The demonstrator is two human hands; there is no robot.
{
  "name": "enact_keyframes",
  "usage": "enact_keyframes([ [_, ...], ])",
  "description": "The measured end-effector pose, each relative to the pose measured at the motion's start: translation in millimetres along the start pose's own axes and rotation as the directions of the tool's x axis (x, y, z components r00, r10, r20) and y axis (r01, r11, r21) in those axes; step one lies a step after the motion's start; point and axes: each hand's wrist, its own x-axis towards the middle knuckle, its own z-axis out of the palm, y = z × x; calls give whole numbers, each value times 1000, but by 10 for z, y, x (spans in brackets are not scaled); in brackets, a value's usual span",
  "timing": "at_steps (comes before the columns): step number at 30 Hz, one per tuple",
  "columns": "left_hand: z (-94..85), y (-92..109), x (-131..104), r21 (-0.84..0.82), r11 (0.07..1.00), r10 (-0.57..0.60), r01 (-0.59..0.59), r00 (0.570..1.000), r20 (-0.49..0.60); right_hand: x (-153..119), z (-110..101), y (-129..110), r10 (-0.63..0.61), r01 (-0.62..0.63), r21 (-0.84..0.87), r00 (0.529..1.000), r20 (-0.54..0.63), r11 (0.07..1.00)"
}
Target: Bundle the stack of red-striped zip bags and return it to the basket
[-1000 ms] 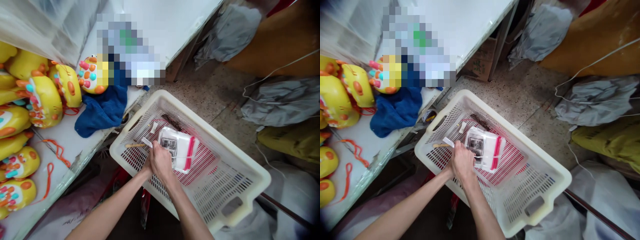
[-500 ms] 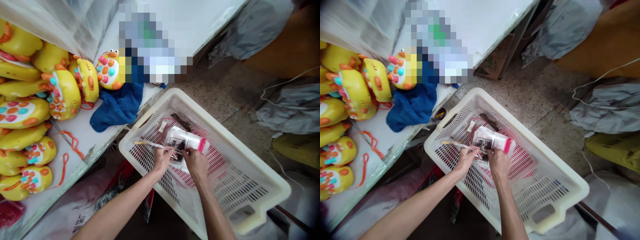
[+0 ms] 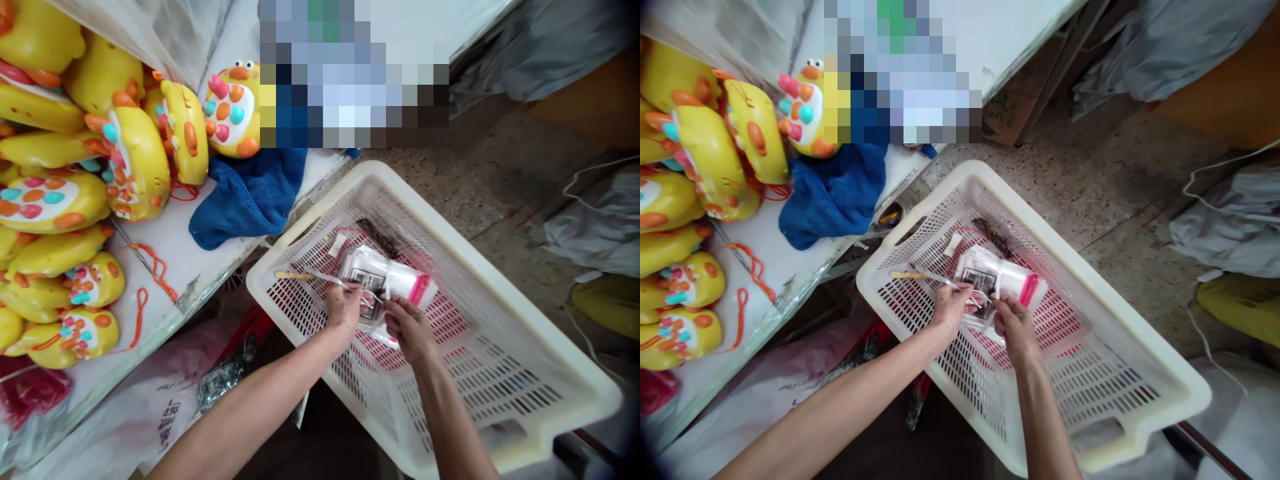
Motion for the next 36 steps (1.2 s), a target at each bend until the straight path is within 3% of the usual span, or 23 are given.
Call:
enact_keyframes([
  [5, 1, -13, 48, 85, 996, 29, -26, 999, -30, -6, -41, -41, -15, 18, -24, 991, 135, 1000],
  [10, 19, 11, 93, 182, 976, 121, -123, 992, 19, 65, -108, -133, -45, 154, -361, 955, 293, 920],
  [12, 9, 30, 94, 203, 964, 158, -169, 985, 69, 95, -141, -210, -85, 247, -540, 948, 307, 805],
  [15, -85, 76, 44, 217, 949, 200, -229, 968, 150, 44, -167, -358, -175, 347, -764, 937, 302, 544],
  [20, -511, 216, -172, 213, 941, 214, -264, 949, 234, -298, -147, -627, -185, 411, -901, 905, 384, 139],
  [22, -718, 280, -252, 226, 934, 218, -275, 943, 251, -448, -133, -743, -194, 475, -870, 848, 493, -132],
  [23, -811, 314, -281, 238, 928, 225, -285, 941, 252, -515, -123, -800, -212, 517, -811, 790, 575, -273],
  [25, -953, 384, -317, 267, 912, 248, -312, 936, 249, -622, -88, -897, -272, 584, -667, 622, 734, -464],
  [26, -999, 421, -327, 283, 901, 263, -329, 932, 248, -659, -58, -929, -310, 615, -621, 543, 780, -485],
  [27, -1029, 457, -334, 297, 889, 280, -348, 928, 247, -684, -17, -945, -340, 646, -596, 490, 803, -477],
  [28, -1043, 491, -342, 308, 879, 297, -365, 922, 247, -695, 36, -942, -357, 674, -590, 471, 807, -445],
  [31, -1024, 573, -373, 396, 795, 360, -460, 883, 303, -638, 257, -810, -352, 747, -625, 536, 768, -227],
  [34, -966, 640, -402, 540, 572, 443, -617, 787, 430, -480, 488, -570, -389, 810, -584, 558, 733, 60],
  [36, -930, 700, -401, 591, 457, 460, -665, 745, 482, -371, 589, -432, -431, 828, -517, 556, 710, 217],
])
